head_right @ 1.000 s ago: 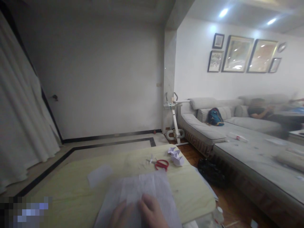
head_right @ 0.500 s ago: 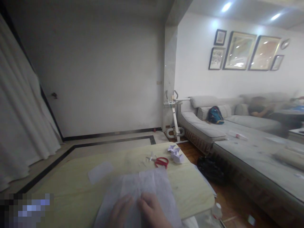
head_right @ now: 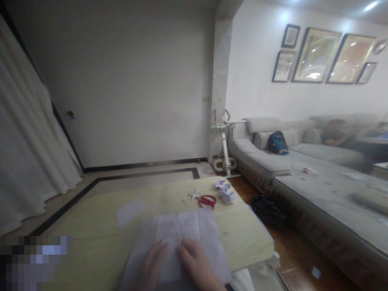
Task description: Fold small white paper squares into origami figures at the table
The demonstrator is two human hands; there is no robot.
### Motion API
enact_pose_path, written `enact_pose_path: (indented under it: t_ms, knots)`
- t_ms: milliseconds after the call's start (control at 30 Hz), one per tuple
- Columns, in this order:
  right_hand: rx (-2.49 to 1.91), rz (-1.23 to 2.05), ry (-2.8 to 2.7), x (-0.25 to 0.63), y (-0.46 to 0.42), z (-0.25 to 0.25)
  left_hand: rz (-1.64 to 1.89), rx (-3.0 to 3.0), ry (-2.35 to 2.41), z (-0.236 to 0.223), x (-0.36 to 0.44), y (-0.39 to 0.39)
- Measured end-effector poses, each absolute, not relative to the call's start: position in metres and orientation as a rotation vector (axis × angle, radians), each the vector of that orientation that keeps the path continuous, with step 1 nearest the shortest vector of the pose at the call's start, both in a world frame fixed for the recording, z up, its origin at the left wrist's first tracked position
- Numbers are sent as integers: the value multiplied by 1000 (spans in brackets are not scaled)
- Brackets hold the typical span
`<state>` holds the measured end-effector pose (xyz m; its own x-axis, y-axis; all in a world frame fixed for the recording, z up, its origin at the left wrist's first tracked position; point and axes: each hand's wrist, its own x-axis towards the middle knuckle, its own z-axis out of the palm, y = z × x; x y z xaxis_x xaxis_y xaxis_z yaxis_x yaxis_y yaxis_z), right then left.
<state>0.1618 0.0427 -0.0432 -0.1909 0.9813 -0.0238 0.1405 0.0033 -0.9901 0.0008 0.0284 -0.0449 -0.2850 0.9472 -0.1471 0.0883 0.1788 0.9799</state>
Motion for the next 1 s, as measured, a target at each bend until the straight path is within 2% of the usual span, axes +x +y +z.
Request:
enact_pose_path:
  t_ms: [167,600,1000]
  knots:
    - [-1234,1251,-1412,162,45,-47,1194,965,1572,-30,4,26]
    - [-1280,1272,-1410,165,44,-44,1219,924,1560,-26,6,27]
    - [-1252,1284,-1441,165,43,-39,1260,947,1499,-36,1,27]
